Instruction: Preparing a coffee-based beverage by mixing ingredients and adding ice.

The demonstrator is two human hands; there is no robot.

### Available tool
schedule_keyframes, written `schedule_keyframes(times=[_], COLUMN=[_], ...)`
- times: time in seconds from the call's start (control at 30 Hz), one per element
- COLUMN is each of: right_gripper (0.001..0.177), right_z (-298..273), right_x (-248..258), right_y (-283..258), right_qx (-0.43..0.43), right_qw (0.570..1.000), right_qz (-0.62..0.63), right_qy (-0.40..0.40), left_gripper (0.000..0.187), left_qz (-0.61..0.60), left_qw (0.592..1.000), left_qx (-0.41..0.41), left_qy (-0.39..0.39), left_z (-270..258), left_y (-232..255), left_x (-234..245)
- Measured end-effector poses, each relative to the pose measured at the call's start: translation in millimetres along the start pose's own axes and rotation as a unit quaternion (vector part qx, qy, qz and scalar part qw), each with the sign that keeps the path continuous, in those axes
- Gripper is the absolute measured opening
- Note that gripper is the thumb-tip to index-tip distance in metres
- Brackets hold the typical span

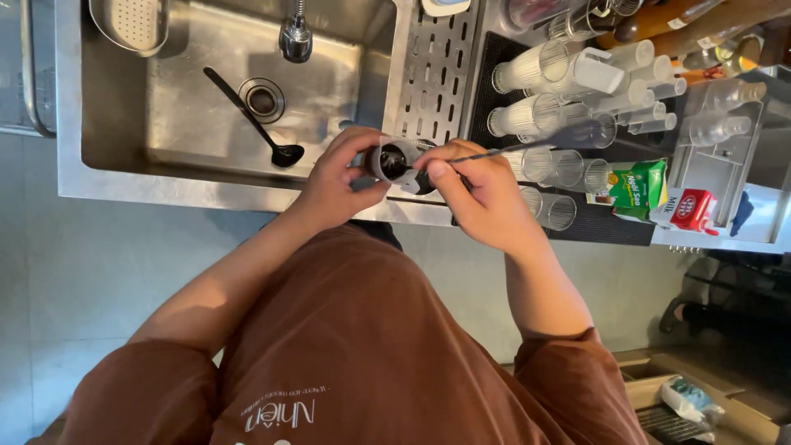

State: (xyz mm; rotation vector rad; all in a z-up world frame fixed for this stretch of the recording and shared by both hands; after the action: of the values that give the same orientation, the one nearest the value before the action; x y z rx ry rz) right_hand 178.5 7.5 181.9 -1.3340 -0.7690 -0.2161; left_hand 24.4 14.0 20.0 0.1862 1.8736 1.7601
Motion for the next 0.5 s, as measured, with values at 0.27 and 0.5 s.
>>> schedule_keyframes(times=[0.27, 0.5], right_gripper=[0.021, 0.024], right_z=[20, 28], right_x=[19, 11], right_y=[-23, -8], right_qx=[0.047, -0.015], right_qw=[0.996, 0.986], right_qz=[-0.027, 0.150], right_qy=[-0.071, -0.073], left_gripper=[0.062, 0.063], left_qz=[0.014, 0.025], left_qw=[1.000, 0.999], left_qx=[-0.011, -0.007], left_qy=[0.014, 0.033], left_z=[-7, -14], left_y=[-4, 1], left_x=[4, 14])
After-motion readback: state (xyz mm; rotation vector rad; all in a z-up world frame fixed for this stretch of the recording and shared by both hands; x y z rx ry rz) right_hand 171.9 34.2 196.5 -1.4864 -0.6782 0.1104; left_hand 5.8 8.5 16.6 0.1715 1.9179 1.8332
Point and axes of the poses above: each hand's wrist, its own z-axis towards the middle knuckle, its own x-axis out of the back of the hand, y = z × x, the point moved 6 cm from there along z, towards the middle knuckle, and after that the axes turned 8 degrees about x, right-handed, at the moved point
